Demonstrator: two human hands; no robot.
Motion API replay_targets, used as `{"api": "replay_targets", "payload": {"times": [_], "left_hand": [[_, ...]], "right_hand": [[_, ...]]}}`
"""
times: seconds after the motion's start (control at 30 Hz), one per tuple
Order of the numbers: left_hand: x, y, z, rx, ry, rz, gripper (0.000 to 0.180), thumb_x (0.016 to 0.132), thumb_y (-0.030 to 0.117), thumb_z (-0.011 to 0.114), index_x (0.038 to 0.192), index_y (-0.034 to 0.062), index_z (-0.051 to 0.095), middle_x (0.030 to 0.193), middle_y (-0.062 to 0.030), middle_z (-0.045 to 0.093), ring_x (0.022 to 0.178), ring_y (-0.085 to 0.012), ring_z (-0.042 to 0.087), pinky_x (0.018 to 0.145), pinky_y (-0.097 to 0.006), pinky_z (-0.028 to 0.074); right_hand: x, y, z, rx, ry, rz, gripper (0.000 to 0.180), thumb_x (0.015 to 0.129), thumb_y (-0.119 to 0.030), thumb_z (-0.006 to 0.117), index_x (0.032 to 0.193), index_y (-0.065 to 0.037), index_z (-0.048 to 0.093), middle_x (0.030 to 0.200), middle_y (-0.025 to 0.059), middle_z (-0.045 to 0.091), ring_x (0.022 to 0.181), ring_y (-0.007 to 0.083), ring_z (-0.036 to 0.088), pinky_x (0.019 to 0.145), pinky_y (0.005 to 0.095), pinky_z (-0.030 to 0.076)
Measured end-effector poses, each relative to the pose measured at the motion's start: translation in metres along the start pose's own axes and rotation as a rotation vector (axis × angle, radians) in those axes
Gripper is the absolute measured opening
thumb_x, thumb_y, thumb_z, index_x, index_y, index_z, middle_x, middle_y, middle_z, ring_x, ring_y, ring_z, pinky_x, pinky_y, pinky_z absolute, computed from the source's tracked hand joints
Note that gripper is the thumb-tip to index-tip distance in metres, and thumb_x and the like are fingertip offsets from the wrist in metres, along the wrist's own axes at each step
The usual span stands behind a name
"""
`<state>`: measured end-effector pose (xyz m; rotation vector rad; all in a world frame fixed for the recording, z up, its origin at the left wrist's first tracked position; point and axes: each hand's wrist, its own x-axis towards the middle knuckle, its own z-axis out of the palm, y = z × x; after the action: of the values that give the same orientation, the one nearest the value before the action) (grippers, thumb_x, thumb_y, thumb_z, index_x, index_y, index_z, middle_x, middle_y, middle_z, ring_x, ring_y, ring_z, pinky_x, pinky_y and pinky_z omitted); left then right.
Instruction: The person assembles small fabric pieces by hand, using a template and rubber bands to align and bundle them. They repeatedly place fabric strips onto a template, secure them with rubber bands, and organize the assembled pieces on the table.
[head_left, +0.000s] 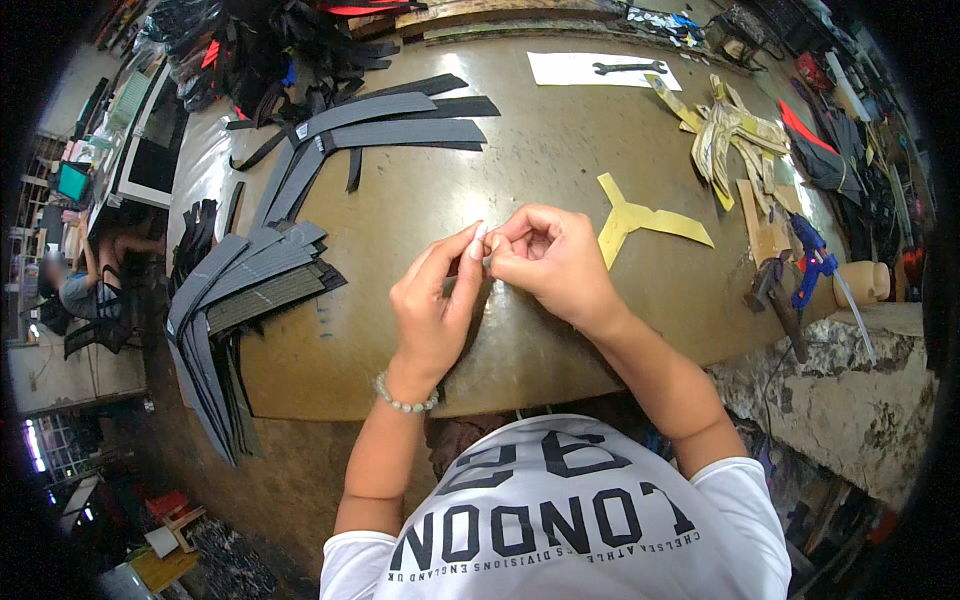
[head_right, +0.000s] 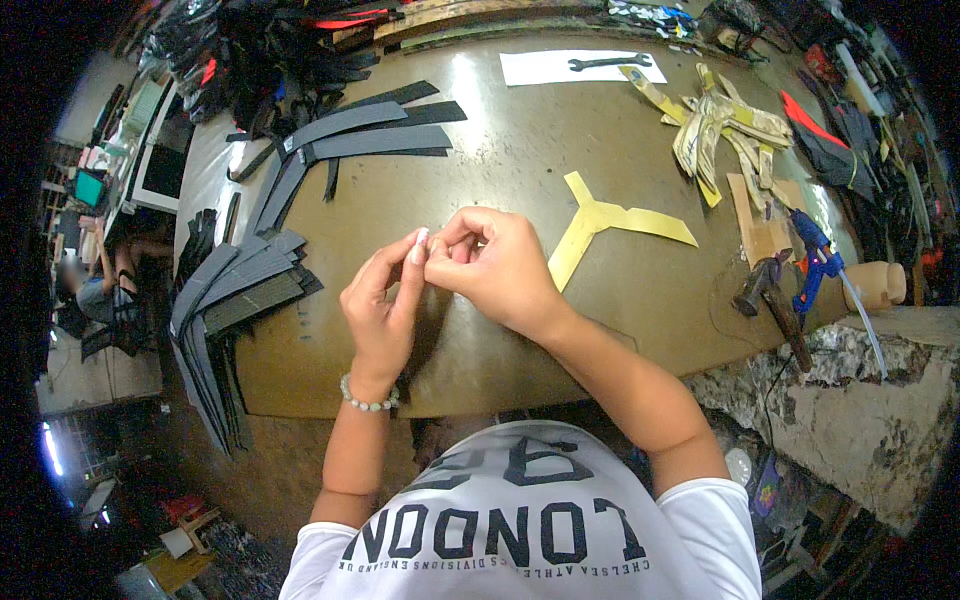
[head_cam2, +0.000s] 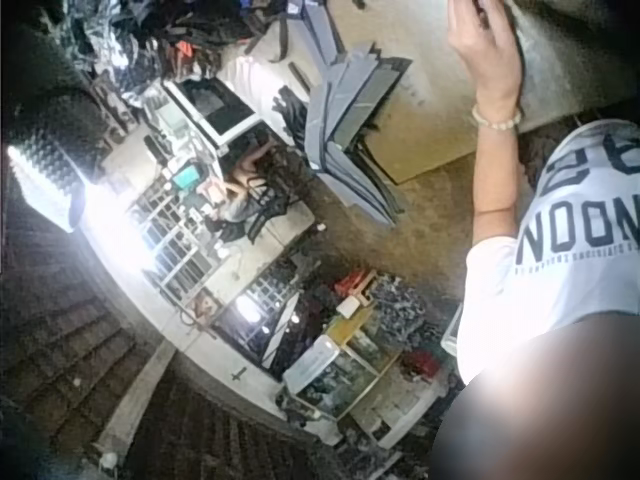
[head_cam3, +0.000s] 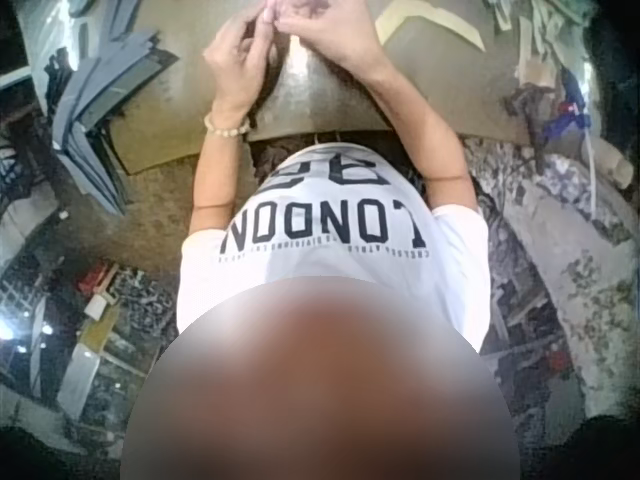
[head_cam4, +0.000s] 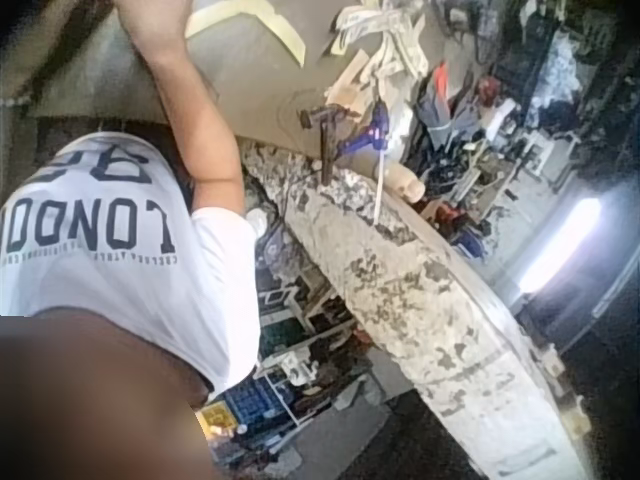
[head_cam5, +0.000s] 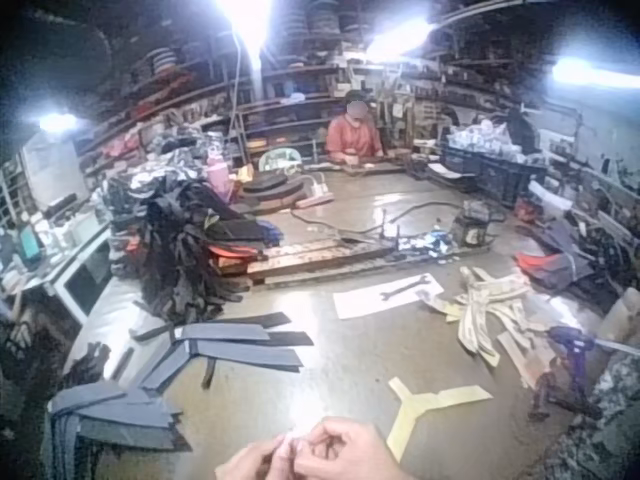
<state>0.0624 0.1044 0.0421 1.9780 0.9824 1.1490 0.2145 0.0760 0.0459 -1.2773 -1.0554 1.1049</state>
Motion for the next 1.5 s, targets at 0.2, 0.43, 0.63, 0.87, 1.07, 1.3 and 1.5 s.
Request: {"api": "replay_targets", "payload": {"times": [0.2,0.43,0.63,0.87,1.07,1.3,1.5], "left_hand": [[0.001,-0.003,-0.001,-0.003,0.057,0.044,0.021,0.087,-0.002,0.069,0.107,-0.0033,0.07,0.098,-0.0141,0.071,0.085,-0.0163,0.069,0.074,-0.027,0.056],[0.001,-0.006,-0.001,0.188,0.114,0.224,0.021,0.083,-0.006,0.071,0.103,-0.0016,0.07,0.097,-0.0147,0.071,0.085,-0.0212,0.07,0.074,-0.03,0.057],[0.001,-0.008,0.004,0.323,0.115,0.373,0.026,0.08,-0.007,0.07,0.105,-0.0008,0.069,0.095,-0.0138,0.069,0.078,-0.0262,0.068,0.067,-0.032,0.055],[0.001,-0.007,0.005,0.049,0.068,0.093,0.021,0.087,-0.002,0.067,0.108,-0.0041,0.068,0.094,-0.0138,0.07,0.078,-0.0192,0.068,0.068,-0.029,0.055],[-0.001,-0.002,-0.001,-0.632,-0.048,-0.453,0.021,0.096,0.008,0.062,0.112,-0.004,0.067,0.096,-0.0094,0.071,0.077,-0.0113,0.065,0.07,-0.027,0.055],[0.0,-0.008,0.0,-0.23,-0.011,-0.233,0.026,0.098,0.01,0.059,0.117,-0.0083,0.061,0.097,-0.0136,0.069,0.079,-0.0144,0.067,0.072,-0.026,0.056],[0.0,-0.008,-0.002,-0.681,-0.105,-0.412,0.029,0.101,0.013,0.053,0.121,-0.0074,0.056,0.098,-0.013,0.066,0.08,-0.0155,0.067,0.072,-0.028,0.057]], "right_hand": [[0.003,-0.005,-0.005,0.136,-0.08,0.087,0.016,0.086,-0.015,0.073,0.087,0.001,0.07,0.073,-0.0013,0.064,0.064,0.0022,0.05,0.057,0.02,0.042],[0.0,-0.007,-0.002,0.188,-0.121,0.106,0.014,0.091,-0.012,0.068,0.096,0.001,0.07,0.078,-0.0016,0.064,0.062,0.002,0.052,0.054,0.0174,0.041],[0.001,0.005,0.007,0.227,0.013,0.059,0.011,0.084,-0.009,0.072,0.084,0.001,0.067,0.074,-0.0024,0.062,0.066,0.0011,0.051,0.057,0.0177,0.042],[-0.002,0.008,0.009,0.107,0.057,0.016,0.015,0.08,-0.01,0.075,0.079,0.0,0.065,0.07,-0.002,0.06,0.064,0.0006,0.05,0.056,0.0183,0.041],[0.002,0.007,0.001,0.071,-0.002,0.038,0.018,0.081,-0.014,0.076,0.08,0.0,0.065,0.071,0.0006,0.062,0.064,0.0014,0.052,0.056,0.0188,0.043],[0.006,0.014,0.009,0.214,-0.05,0.006,0.017,0.088,-0.016,0.071,0.088,0.0,0.065,0.08,0.0015,0.066,0.062,0.0022,0.054,0.055,0.0206,0.045],[0.006,0.007,-0.001,-0.168,-0.053,-0.215,0.014,0.089,-0.012,0.067,0.091,0.0,0.062,0.079,0.0075,0.062,0.067,0.0137,0.057,0.06,0.0281,0.048]]}}
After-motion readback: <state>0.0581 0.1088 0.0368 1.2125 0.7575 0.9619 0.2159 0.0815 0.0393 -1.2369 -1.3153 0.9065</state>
